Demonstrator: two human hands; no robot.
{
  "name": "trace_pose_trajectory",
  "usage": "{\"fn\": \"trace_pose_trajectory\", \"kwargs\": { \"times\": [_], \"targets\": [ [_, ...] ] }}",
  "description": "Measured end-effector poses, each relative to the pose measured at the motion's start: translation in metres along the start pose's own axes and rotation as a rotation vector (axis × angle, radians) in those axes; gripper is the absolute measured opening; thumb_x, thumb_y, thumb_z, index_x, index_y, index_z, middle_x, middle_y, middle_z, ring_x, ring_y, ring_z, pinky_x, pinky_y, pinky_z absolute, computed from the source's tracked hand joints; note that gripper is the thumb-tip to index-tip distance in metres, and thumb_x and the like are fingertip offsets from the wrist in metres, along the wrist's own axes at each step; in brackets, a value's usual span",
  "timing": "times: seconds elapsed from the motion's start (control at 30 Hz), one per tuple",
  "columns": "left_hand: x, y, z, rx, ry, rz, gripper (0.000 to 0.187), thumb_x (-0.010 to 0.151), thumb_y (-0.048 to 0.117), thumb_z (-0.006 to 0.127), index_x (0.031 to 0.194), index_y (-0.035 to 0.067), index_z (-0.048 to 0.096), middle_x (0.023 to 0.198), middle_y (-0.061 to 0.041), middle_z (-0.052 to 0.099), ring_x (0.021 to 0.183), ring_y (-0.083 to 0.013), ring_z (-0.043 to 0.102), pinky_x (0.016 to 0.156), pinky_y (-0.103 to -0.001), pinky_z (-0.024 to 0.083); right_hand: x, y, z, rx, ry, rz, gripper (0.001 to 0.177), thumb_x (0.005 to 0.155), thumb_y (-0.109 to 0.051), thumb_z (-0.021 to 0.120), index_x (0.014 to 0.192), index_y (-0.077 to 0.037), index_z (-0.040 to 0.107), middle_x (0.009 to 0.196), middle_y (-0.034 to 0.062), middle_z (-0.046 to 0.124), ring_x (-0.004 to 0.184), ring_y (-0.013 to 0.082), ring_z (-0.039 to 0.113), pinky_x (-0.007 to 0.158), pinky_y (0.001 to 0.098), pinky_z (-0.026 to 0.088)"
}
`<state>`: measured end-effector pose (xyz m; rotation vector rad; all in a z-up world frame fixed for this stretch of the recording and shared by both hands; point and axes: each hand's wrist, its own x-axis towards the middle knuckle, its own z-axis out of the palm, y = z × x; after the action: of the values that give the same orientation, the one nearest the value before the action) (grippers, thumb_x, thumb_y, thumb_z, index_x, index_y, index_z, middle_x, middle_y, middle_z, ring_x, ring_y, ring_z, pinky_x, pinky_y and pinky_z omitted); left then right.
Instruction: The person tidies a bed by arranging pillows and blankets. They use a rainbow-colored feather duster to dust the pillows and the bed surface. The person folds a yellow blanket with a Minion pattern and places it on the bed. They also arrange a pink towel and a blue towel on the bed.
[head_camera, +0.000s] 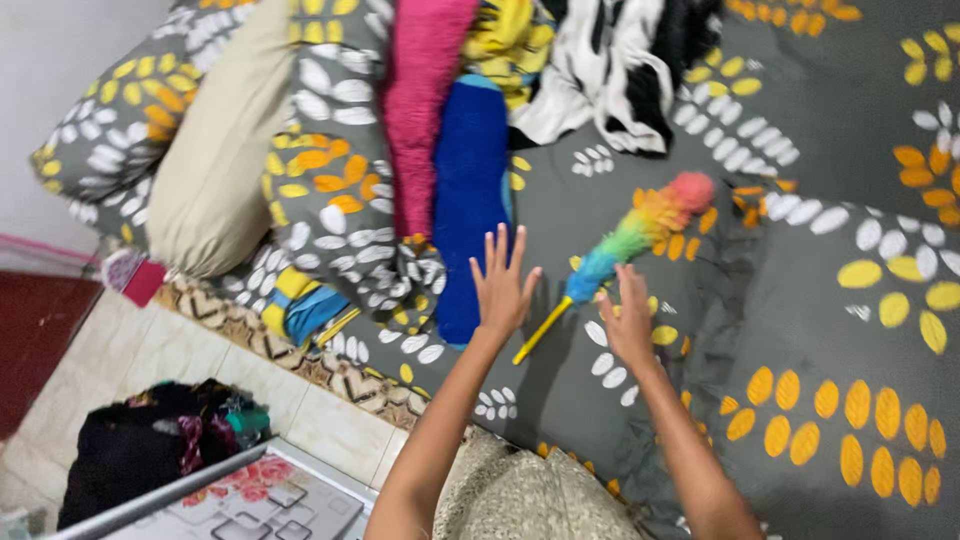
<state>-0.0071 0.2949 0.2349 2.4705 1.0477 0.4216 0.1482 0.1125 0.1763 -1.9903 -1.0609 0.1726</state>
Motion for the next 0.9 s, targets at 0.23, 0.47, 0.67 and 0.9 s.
{"fn": "trace_pose_trajectory", "kwargs": {
  "times": [0.23,0.47,0.67,0.9],
  "targets": [
    [0.001,-0.116,-0.08,-0.058,0.191,-0.245,0.078,0.099,0.04,0.06,0.163,0.015,0.023,0.169,-0.014,0.022,0.157,-0.0391,0.015,0.118,-0.069,0.015,0.054,-0.071,0.106,0.633,-0.42,0.475,0.063,0.099,-0.029,0.058,0.156,-0.015,0.036,0.152,0.0158,0.051,0.132,0.0251,0.055,0.099,0.0387,0.047],
    [0.038,-0.226,-0.118,-0.01,0.259,-0.246,0.078,0.099,0.04,0.06,0.163,0.012,0.025,0.169,-0.014,0.024,0.157,-0.0394,0.015,0.118,-0.069,0.016,0.092,-0.132,0.214,0.581,-0.443,0.285,0.064,0.097,-0.026,0.064,0.154,-0.01,0.04,0.15,0.0187,0.055,0.124,0.0268,0.062,0.105,0.0363,0.048],
    [0.093,-0.314,-0.147,0.003,0.218,-0.351,0.078,0.097,0.043,0.062,0.161,0.014,0.029,0.168,-0.016,0.028,0.155,-0.0376,0.024,0.118,-0.065,0.023,0.147,-0.172,0.329,0.626,-0.349,0.261,0.076,0.095,-0.029,0.069,0.155,-0.003,0.031,0.153,0.0223,0.046,0.135,0.0279,0.051,0.109,0.0399,0.044],
    [0.146,-0.468,-0.108,-0.425,0.175,-0.479,0.1,0.093,0.056,0.067,0.16,-0.001,0.02,0.158,-0.032,0.035,0.146,-0.0444,0.036,0.119,-0.046,0.031,0.206,-0.198,0.402,0.497,-0.137,0.413,0.105,0.079,-0.033,0.089,0.15,0.004,0.022,0.143,0.0242,0.05,0.13,0.0316,0.052,0.107,0.0393,0.042]
  ]
}}
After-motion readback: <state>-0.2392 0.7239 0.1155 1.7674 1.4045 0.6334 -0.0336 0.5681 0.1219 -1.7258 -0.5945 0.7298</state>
